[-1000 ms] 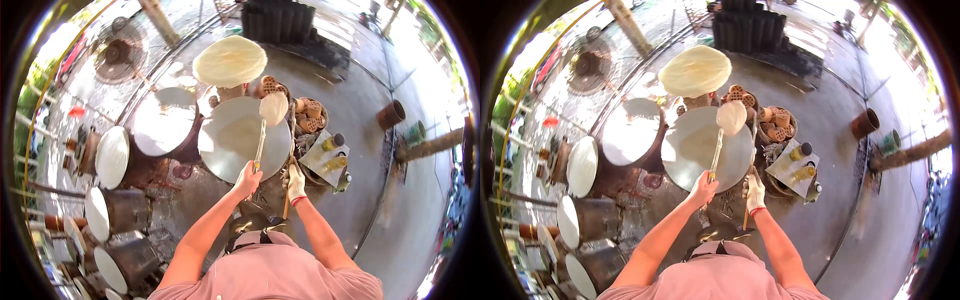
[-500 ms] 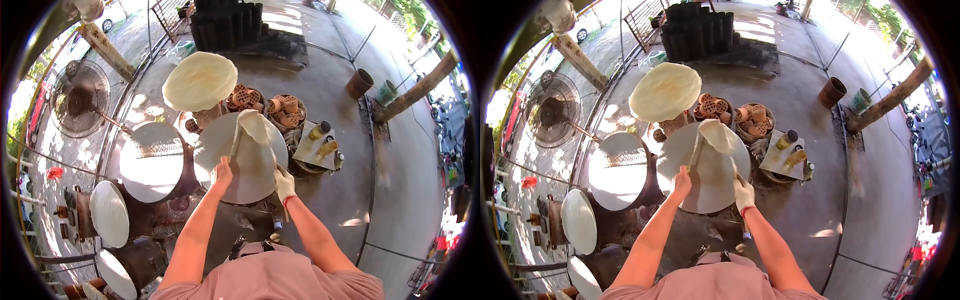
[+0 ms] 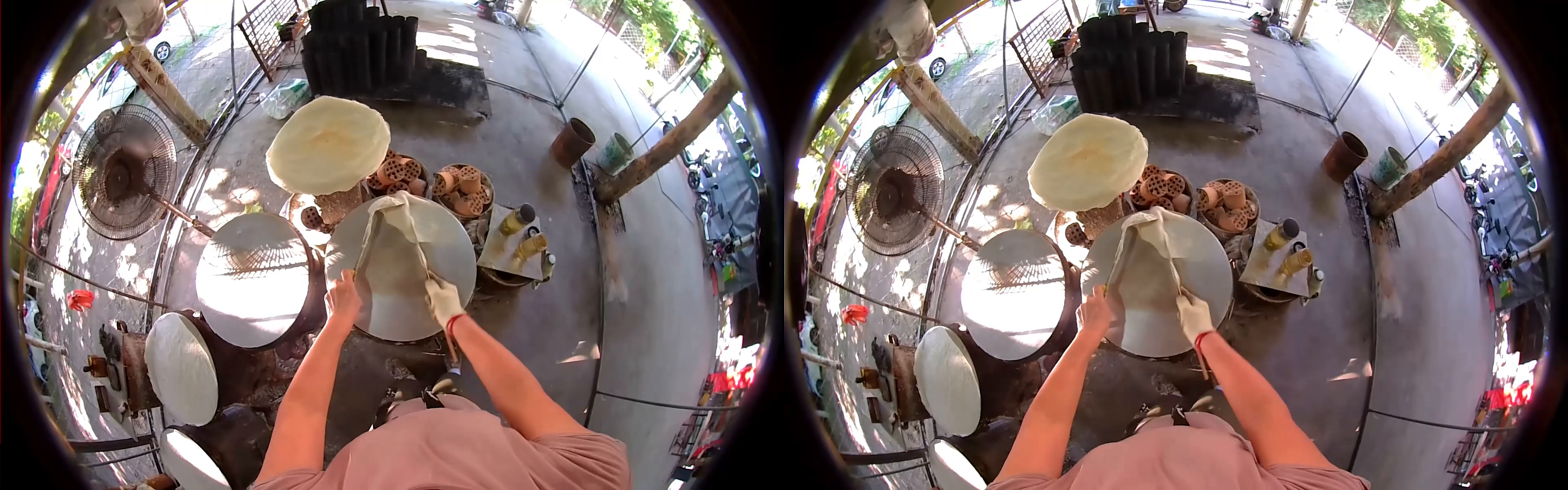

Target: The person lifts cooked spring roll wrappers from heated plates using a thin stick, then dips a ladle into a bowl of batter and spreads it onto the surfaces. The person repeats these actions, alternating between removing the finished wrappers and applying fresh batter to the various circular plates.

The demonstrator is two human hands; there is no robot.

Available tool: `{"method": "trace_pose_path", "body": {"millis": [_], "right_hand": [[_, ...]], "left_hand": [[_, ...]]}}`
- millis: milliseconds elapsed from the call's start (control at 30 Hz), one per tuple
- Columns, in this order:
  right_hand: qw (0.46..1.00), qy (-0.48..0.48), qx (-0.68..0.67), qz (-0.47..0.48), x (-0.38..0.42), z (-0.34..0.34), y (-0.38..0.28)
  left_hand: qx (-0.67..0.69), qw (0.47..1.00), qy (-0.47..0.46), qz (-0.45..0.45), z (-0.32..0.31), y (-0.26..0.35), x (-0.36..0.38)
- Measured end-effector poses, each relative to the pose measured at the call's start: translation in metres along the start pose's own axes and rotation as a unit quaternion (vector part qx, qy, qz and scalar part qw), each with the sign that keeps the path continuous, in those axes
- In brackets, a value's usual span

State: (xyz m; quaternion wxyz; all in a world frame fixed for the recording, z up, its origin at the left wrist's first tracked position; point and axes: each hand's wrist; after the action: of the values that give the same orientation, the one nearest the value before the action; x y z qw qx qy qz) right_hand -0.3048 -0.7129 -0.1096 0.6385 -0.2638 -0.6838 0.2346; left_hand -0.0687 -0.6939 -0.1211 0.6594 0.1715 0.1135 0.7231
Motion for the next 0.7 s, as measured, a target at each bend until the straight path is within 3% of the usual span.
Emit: {"method": "trace_pose_path", "body": {"millis": [67, 167, 233, 267, 333, 367, 500, 533, 567, 633, 700], "right_hand": [[0.996, -0.015, -0.016, -0.084, 0.004, 0.012, -0.021], [0.994, 0.060, -0.004, 0.089, -0.037, 0.039, 0.018], [0.973, 0.117, 0.135, 0.146, -0.044, 0.020, 0.028], [0.981, 0.069, 0.131, 0.124, -0.038, 0.007, 0.018], [0.991, -0.035, 0.115, -0.057, -0.002, 0.002, -0.026], [0.993, -0.043, 0.091, -0.061, -0.009, 0.012, -0.026], [0.993, 0.034, 0.055, 0.102, -0.053, 0.045, 0.011], [0.959, 0.077, 0.233, 0.142, -0.037, 0.028, 0.000], [0.961, 0.022, 0.242, 0.133, -0.045, 0.015, -0.003], [0.967, -0.083, 0.240, 0.012, -0.019, 0.000, -0.038], [0.970, -0.095, 0.221, -0.033, 0.003, 0.018, -0.060]], "left_hand": [[0.002, 1.000, 0.024, 0.012, 0.011, 0.002, 0.007], [-0.062, 0.997, 0.048, 0.000, 0.013, -0.023, 0.020], [-0.049, 0.996, 0.068, -0.015, 0.015, -0.031, 0.032], [-0.044, 0.996, 0.078, -0.021, 0.017, -0.032, 0.037], [-0.053, 0.996, 0.073, -0.011, 0.027, -0.032, 0.050], [-0.042, 0.996, 0.074, 0.001, 0.030, -0.037, 0.057], [-0.043, 0.997, 0.069, 0.021, 0.037, -0.050, 0.088], [-0.042, 0.997, 0.065, 0.014, 0.037, -0.050, 0.093], [-0.041, 0.997, 0.068, 0.004, 0.036, -0.047, 0.099], [-0.037, 0.996, 0.078, 0.001, 0.041, -0.037, 0.115], [-0.027, 0.995, 0.094, 0.014, 0.053, -0.027, 0.129]]}}
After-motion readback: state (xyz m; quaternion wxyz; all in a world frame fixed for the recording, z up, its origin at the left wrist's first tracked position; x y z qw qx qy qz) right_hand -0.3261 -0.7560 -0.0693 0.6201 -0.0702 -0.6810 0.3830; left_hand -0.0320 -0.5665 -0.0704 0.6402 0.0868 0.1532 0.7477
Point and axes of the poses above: each hand's wrist, its own x-axis away from the middle knuckle, its own z-axis out of the back of the hand, y = z × x, and after that the axes turned 13 degrees about -z, right-handed
